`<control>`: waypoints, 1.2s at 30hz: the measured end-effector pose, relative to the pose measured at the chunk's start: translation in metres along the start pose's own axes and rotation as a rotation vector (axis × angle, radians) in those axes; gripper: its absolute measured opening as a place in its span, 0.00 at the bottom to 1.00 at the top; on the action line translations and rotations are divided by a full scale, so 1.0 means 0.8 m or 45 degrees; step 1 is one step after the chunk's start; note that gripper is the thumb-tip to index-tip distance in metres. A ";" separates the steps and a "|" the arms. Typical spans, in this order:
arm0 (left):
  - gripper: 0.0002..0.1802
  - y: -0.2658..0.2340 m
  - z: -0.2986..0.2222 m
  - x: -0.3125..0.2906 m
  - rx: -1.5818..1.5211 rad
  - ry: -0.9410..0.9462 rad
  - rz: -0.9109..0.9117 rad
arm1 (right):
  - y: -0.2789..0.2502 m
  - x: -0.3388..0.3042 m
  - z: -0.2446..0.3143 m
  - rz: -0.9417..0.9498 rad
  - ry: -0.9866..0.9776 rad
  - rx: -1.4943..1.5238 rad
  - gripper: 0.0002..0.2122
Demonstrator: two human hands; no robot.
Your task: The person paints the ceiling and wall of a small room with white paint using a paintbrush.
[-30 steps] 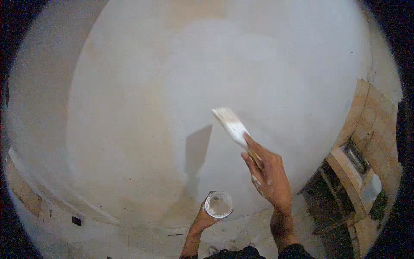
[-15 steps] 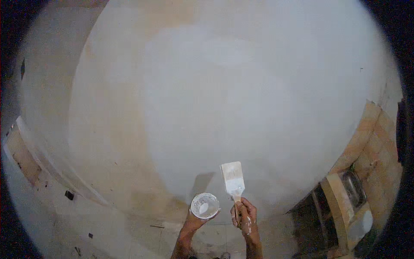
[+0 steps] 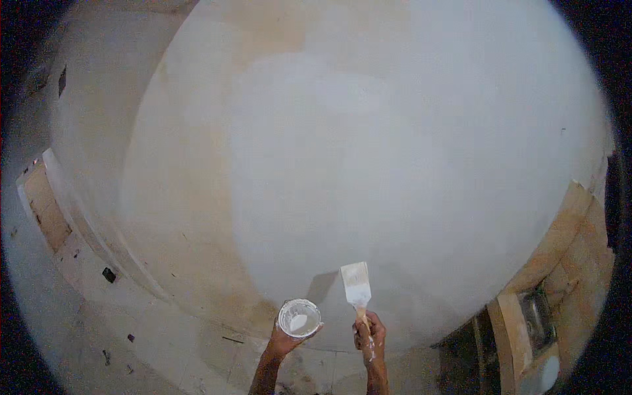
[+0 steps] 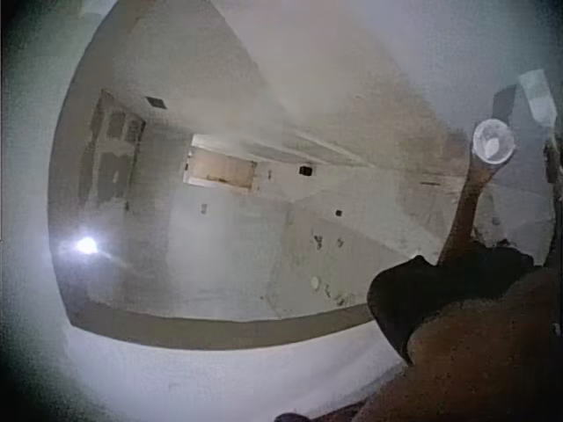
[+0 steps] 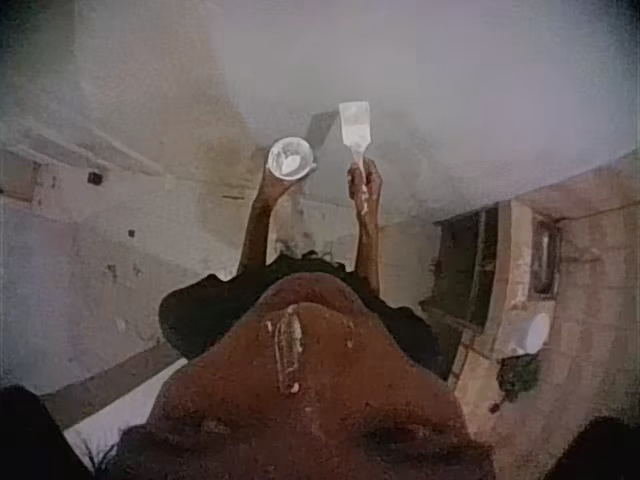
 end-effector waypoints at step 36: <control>0.40 -0.042 0.015 -0.039 0.093 -0.150 0.081 | 0.034 -0.058 0.014 -0.087 -0.145 0.350 0.13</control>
Point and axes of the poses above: each hand's wrist, its own x-axis towards the middle knuckle, its own y-axis out of the palm, z = x × y, the point moved 5 cm from there along x, towards the middle knuckle, and after that the axes turned 8 degrees about x, right-handed, at the moved point
